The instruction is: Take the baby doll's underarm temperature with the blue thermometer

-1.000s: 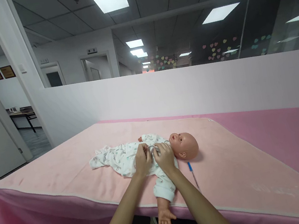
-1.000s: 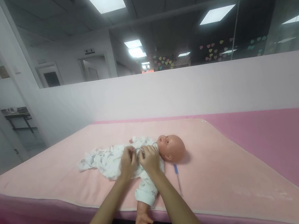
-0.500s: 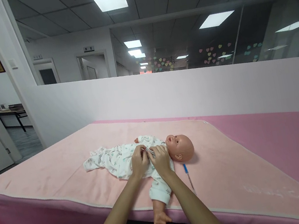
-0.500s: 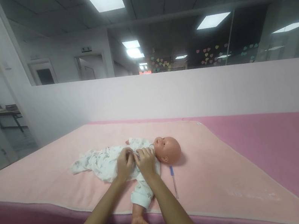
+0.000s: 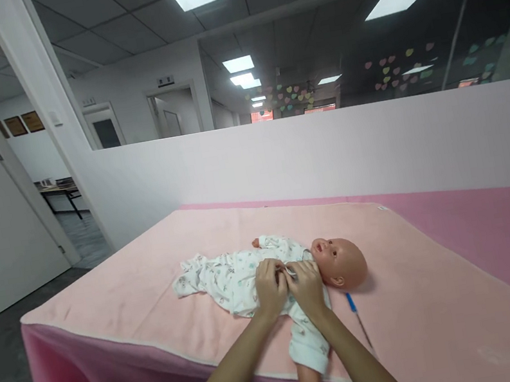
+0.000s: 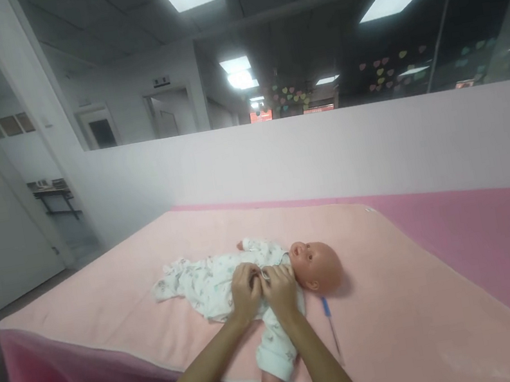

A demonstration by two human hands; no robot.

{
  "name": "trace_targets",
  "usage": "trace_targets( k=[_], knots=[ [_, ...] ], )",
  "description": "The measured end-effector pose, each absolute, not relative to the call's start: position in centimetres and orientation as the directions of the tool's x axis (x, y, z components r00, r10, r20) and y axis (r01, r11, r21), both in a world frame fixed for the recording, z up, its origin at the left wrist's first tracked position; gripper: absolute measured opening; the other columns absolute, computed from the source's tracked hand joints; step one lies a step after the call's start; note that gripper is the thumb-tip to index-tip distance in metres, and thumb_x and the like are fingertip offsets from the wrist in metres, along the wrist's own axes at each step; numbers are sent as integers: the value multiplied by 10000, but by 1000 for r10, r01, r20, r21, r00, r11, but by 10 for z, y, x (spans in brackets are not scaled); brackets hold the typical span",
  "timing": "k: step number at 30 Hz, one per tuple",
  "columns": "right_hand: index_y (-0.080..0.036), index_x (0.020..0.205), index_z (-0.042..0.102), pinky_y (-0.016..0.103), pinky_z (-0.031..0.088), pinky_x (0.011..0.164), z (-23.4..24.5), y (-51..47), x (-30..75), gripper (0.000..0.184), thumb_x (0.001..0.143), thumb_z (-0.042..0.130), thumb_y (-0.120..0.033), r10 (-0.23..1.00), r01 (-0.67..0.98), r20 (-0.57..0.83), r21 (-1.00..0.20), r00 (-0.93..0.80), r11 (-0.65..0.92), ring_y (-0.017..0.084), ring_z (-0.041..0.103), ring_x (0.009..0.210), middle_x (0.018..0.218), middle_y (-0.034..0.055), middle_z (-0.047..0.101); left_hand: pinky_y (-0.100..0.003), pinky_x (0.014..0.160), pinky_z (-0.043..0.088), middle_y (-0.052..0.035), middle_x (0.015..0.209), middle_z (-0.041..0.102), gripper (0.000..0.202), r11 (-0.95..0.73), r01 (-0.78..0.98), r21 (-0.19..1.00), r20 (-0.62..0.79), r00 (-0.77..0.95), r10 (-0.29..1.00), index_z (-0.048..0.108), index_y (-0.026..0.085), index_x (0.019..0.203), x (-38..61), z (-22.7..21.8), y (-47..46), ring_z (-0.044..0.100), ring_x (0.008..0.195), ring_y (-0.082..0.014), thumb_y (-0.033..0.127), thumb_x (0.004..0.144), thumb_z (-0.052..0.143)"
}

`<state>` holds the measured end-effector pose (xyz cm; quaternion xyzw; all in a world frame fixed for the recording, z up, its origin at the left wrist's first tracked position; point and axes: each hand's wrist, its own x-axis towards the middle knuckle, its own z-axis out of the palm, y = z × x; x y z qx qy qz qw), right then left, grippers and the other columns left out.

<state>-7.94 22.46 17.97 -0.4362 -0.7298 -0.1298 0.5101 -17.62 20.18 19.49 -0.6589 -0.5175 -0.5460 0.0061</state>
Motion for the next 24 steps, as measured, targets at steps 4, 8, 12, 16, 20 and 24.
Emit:
trace_targets(
  k=[4, 8, 12, 16, 20, 24],
  knots=[
    [-181, 726, 576, 286, 316, 668, 181, 227, -80, 151, 789, 447, -229, 564, 754, 821, -313, -90, 577, 155, 484, 647, 631, 24, 570, -299, 690, 358, -22, 737, 523, 161, -436, 703, 562, 706, -133, 695, 487, 186, 695, -175, 198, 203, 459, 724, -149, 84, 695, 362],
    [-186, 710, 575, 279, 319, 653, 180, 229, -81, 154, 786, 455, -245, 583, 743, 810, -352, -63, 569, 156, 477, 643, 615, 23, 556, -344, 751, 309, -17, 749, 552, 133, -391, 768, 507, 730, -141, 668, 515, 191, 751, -183, 199, 201, 473, 742, -160, 127, 723, 401],
    [-190, 684, 560, 269, 315, 628, 179, 227, -81, 184, 796, 456, -293, 584, 724, 811, -381, -38, 576, 146, 452, 607, 591, 15, 537, -387, 768, 261, -27, 814, 574, 171, -237, 843, 484, 743, -253, 619, 551, 217, 823, -203, 198, 198, 475, 818, -199, 175, 744, 406],
    [-188, 679, 560, 267, 313, 629, 181, 224, -79, 210, 807, 440, -304, 571, 711, 821, -382, -33, 590, 144, 446, 603, 573, 14, 528, -404, 772, 240, -27, 834, 569, 160, -134, 893, 429, 741, -263, 618, 572, 227, 746, -213, 196, 197, 449, 853, -221, 171, 715, 425],
    [-186, 660, 555, 262, 306, 619, 180, 225, -77, 233, 815, 421, -295, 567, 704, 823, -389, -24, 594, 142, 449, 601, 570, 17, 526, -402, 769, 247, -30, 837, 563, 133, -60, 917, 395, 739, -278, 614, 550, 211, 724, -213, 196, 200, 445, 855, -223, 163, 688, 432],
    [-185, 663, 556, 257, 299, 627, 178, 227, -78, 211, 807, 429, -274, 557, 700, 830, -393, -9, 596, 139, 453, 612, 576, 14, 534, -409, 807, 230, -33, 839, 560, 95, -41, 946, 323, 759, -232, 608, 540, 199, 694, -216, 197, 201, 441, 892, -232, 183, 674, 449]
  ],
)
